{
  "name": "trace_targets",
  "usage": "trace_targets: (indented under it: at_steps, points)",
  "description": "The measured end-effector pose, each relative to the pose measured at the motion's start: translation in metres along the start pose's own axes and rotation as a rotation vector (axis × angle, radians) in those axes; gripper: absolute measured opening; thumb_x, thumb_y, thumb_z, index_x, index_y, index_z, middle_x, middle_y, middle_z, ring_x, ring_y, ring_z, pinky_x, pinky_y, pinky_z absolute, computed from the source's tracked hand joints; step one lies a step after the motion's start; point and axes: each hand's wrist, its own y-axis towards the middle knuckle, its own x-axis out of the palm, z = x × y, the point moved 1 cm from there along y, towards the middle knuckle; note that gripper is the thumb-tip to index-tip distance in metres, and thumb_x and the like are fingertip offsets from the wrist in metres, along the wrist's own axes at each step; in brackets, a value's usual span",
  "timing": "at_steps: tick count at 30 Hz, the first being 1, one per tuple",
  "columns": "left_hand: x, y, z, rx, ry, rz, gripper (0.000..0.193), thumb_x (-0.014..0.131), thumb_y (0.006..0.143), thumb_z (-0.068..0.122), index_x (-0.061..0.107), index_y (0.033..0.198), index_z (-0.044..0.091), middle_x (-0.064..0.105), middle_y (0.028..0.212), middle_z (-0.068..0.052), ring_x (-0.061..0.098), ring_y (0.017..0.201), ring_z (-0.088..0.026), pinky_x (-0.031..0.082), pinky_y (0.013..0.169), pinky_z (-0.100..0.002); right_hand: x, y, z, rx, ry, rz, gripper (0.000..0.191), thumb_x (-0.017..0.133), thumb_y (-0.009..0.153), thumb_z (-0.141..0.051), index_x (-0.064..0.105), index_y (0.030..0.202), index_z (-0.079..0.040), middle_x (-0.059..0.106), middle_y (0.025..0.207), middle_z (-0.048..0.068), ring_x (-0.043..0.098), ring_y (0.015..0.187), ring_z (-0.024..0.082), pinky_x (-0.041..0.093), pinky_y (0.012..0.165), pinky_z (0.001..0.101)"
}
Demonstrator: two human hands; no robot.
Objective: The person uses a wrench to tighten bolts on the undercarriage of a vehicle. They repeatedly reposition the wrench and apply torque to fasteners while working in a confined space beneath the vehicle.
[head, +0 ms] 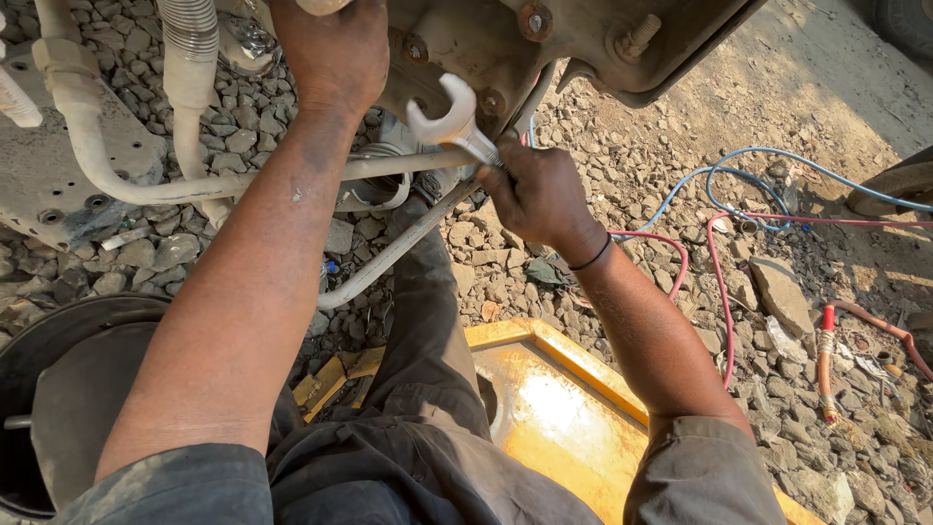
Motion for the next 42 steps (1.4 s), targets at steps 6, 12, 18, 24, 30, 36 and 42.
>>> trace_targets:
  at_steps: [6,12,18,24,30,36,42]
  points:
    - [0.001,0.0,-0.015,-0.33,-0.261,-0.09,0.028,0.071,0.105,0.017,0.055,0.124,0.003,0.07,0.114,-0.005,0.072,0.098,-0.016,0.063,0.087,-0.031,-0.009,0.005,0.006,0.221,0.273,0.201,0.027,0.062,0.114,-0.027,0.066,0.1,-0.005,0.06,0.066,0.007,0.057,0.057,0.028,0.045,0.053,0.0389]
    - [-0.001,0.001,-0.004,0.009,-0.045,-0.023,0.026,0.077,0.102,0.01,0.057,0.115,0.001,0.07,0.107,-0.005,0.074,0.096,-0.016,0.062,0.087,-0.031,-0.005,-0.004,-0.007,-0.118,-0.138,-0.038,0.022,0.07,0.094,-0.025,0.07,0.094,-0.004,0.06,0.055,0.009,0.058,0.044,0.029,0.042,0.044,0.0388]
    - [0.001,0.001,-0.007,-0.196,-0.171,-0.057,0.02,0.076,0.104,0.012,0.061,0.112,0.002,0.073,0.103,-0.003,0.073,0.09,-0.015,0.062,0.081,-0.029,-0.013,0.001,-0.004,0.191,0.066,0.18,0.03,0.064,0.114,-0.029,0.063,0.094,-0.006,0.059,0.065,0.009,0.063,0.055,0.026,0.047,0.049,0.0366]
    - [0.002,0.0,-0.005,-0.04,-0.154,0.014,0.028,0.079,0.102,0.008,0.056,0.114,-0.001,0.069,0.106,-0.005,0.071,0.094,-0.015,0.06,0.082,-0.029,-0.005,0.0,-0.014,-0.203,-0.189,-0.057,0.028,0.069,0.093,-0.031,0.071,0.095,-0.003,0.056,0.049,0.01,0.056,0.041,0.03,0.04,0.041,0.0392]
    - [0.001,0.004,0.0,-0.151,-0.031,-0.037,0.015,0.076,0.103,0.01,0.064,0.103,0.002,0.074,0.095,-0.002,0.074,0.085,-0.013,0.059,0.077,-0.028,-0.015,0.001,0.001,0.252,0.255,0.236,0.028,0.061,0.111,-0.028,0.063,0.093,-0.007,0.061,0.063,0.007,0.063,0.055,0.026,0.046,0.053,0.039]
    - [-0.003,0.001,0.003,0.028,-0.067,-0.005,0.021,0.075,0.101,0.007,0.059,0.112,0.0,0.071,0.104,-0.005,0.074,0.096,-0.015,0.063,0.085,-0.029,-0.015,-0.003,-0.014,-0.141,-0.2,-0.228,0.022,0.073,0.09,-0.028,0.07,0.083,-0.007,0.055,0.048,0.012,0.056,0.043,0.033,0.041,0.043,0.0435]
    - [-0.001,0.005,0.005,-0.065,-0.047,-0.032,0.014,0.077,0.103,0.011,0.066,0.107,0.003,0.074,0.099,-0.004,0.076,0.091,-0.014,0.062,0.083,-0.028,-0.024,0.002,-0.013,0.174,0.087,0.042,0.025,0.065,0.105,-0.025,0.064,0.09,-0.006,0.056,0.058,0.011,0.06,0.049,0.028,0.046,0.05,0.0427]
